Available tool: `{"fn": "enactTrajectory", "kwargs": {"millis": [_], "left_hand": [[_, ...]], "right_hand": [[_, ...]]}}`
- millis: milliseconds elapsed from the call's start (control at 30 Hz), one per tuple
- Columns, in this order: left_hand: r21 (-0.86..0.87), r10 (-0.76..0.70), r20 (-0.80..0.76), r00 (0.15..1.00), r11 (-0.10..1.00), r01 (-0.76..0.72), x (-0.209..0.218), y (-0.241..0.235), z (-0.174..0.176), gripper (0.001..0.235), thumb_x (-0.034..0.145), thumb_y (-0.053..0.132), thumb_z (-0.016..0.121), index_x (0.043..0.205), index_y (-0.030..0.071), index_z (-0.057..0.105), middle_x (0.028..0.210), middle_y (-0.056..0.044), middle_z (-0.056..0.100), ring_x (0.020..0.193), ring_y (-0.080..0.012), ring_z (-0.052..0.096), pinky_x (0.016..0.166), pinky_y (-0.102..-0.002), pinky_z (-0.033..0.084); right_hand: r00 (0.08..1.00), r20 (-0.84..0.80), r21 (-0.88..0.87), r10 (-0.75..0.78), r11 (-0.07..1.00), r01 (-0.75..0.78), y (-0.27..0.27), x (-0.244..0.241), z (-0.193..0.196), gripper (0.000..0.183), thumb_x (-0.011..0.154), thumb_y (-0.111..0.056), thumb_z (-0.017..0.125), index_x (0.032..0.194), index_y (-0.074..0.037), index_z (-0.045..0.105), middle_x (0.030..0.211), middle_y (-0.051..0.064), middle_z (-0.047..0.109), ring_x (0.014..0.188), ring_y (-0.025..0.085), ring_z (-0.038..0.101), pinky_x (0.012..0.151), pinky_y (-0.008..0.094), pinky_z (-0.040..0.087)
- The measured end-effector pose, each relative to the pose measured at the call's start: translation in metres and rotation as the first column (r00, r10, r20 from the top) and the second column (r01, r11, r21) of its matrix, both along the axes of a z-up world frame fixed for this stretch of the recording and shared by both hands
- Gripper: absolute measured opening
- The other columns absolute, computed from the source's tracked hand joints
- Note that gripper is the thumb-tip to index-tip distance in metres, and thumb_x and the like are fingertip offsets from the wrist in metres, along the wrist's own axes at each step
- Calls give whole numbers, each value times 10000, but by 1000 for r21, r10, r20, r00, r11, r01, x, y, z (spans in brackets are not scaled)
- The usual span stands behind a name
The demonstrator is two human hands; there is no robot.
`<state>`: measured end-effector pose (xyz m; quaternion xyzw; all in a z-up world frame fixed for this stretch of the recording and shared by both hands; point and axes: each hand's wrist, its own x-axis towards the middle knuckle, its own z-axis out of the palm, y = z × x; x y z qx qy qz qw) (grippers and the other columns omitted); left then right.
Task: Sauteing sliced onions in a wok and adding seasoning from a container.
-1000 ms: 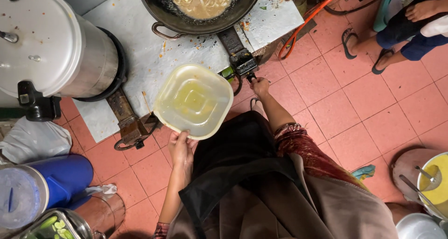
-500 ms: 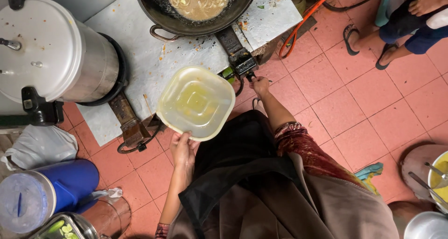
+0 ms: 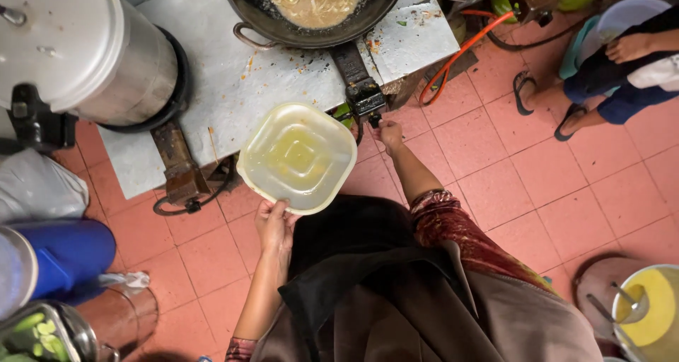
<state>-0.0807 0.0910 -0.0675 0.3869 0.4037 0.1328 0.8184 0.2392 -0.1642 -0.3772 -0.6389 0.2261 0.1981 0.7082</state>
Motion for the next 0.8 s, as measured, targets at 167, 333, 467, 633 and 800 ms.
{"fn": "enactTrajectory", "kwargs": {"millis": [167,333,467,633,800], "left_hand": [[-28,96,-6,995,995,-96,-15,-51,-28,114,893,-38,646,905,44,566,878,-117,685,707,-178,685,661,-390,678],[-38,181,7,984,983,-180,-26,-101,-53,133,884,-32,648,859,45,544,880,-92,662,750,-172,689,651,-376,675],[-61,228,44,973,972,-225,-38,-132,-67,159,893,-37,662,848,45,533,861,-76,627,740,-162,659,640,-367,669],[-64,233,-6,972,970,-233,-44,-150,-62,139,870,-30,636,825,69,549,840,-53,637,731,-147,670,648,-336,653],[-69,277,23,961,959,-275,-53,-155,-82,161,876,-34,644,813,76,545,819,-37,612,708,-134,647,644,-343,648]], "right_hand": [[997,15,37,71,997,-72,-13,7,-14,245,1022,-214,621,1000,27,657,834,111,699,663,186,685,614,328,619],[990,29,91,141,986,-143,-17,18,-1,255,1033,-202,609,991,46,652,833,122,698,649,198,672,602,318,610],[984,29,89,178,980,-180,-22,21,11,267,1047,-202,596,1009,57,650,842,126,702,642,185,667,608,298,615],[982,15,124,188,974,-189,-22,36,11,242,1050,-190,581,1062,45,641,818,116,694,585,174,649,571,287,597],[977,5,113,211,971,-210,-22,43,17,252,1058,-200,566,1038,43,629,811,122,702,577,176,660,558,279,608]]}}
